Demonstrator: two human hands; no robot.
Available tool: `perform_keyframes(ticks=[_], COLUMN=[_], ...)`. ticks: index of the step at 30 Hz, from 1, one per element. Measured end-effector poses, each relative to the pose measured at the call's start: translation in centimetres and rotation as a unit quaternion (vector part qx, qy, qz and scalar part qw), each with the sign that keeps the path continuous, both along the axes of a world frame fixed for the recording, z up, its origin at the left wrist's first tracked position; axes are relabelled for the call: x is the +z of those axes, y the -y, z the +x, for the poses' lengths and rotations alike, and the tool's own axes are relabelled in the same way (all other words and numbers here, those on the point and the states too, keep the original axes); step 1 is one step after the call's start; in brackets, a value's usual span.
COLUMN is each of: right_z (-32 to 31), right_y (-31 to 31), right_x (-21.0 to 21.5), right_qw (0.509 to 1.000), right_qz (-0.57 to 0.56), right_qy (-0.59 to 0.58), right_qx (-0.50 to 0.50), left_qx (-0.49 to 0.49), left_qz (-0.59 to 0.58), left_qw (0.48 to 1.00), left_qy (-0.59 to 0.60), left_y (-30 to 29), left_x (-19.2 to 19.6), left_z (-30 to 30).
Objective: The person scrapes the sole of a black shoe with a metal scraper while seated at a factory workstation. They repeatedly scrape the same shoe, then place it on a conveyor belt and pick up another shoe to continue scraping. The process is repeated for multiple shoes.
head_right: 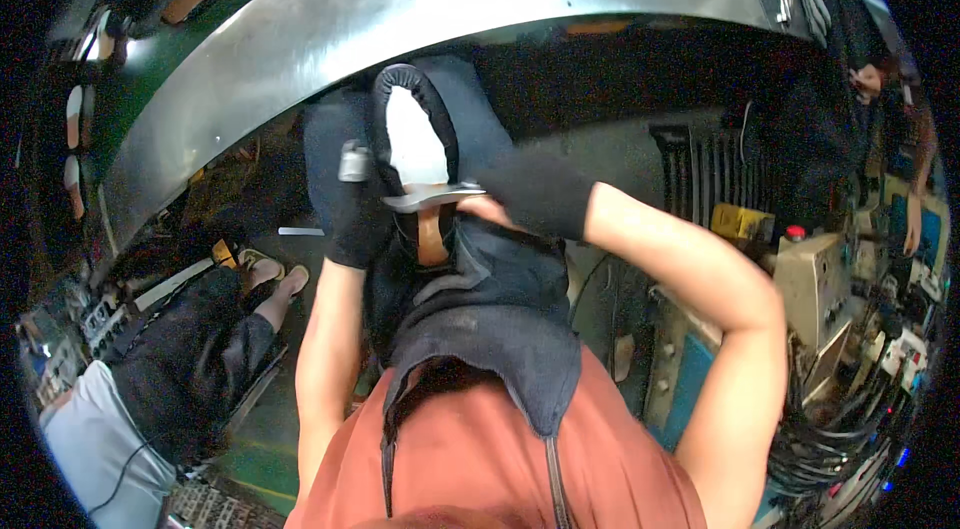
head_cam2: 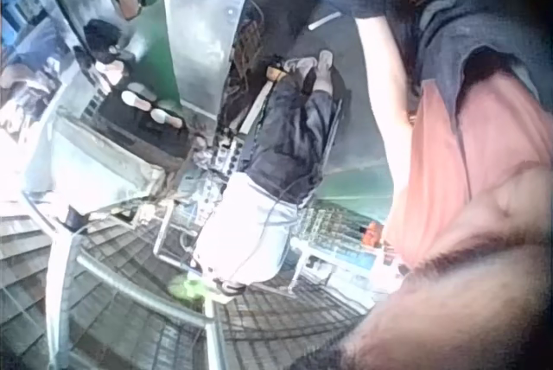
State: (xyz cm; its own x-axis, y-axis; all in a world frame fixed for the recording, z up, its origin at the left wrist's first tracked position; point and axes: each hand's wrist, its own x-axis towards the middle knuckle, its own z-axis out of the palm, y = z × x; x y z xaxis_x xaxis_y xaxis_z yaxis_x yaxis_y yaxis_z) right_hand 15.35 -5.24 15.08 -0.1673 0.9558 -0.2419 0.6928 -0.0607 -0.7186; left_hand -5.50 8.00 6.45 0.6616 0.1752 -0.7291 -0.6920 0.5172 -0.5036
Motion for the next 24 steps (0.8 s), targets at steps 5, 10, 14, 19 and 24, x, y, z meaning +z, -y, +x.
perform_keyframes(ticks=[5, 10, 14, 19, 24], right_z=[1.0, -3.2, 1.1, -0.7, 1.0], right_y=[3.7, -1.7, -2.4, -0.9, 2.7], right_x=[3.9, 8.8, 3.2, 3.3, 1.6], right_qw=[0.983, 0.983, 0.993, 0.975, 0.982], right_qz=[-0.152, 0.154, -0.023, 0.175, -0.172], right_qy=[-0.023, -0.045, 0.111, 0.104, 0.03], right_qx=[-0.097, 0.085, 0.032, 0.093, -0.074], left_qx=[-0.361, -0.371, -0.483, -0.518, -0.438], left_qz=[0.707, 0.73, 0.778, 0.779, 0.719], left_qw=[0.368, 0.344, 0.242, 0.337, 0.486], left_qy=[-0.484, -0.46, -0.321, -0.106, -0.234], left_y=[1.3, 1.6, 1.5, 0.9, 1.2], left_x=[-2.1, 0.3, 2.7, -1.0, -4.3], left_z=[2.8, 2.5, 0.9, -1.3, -3.0])
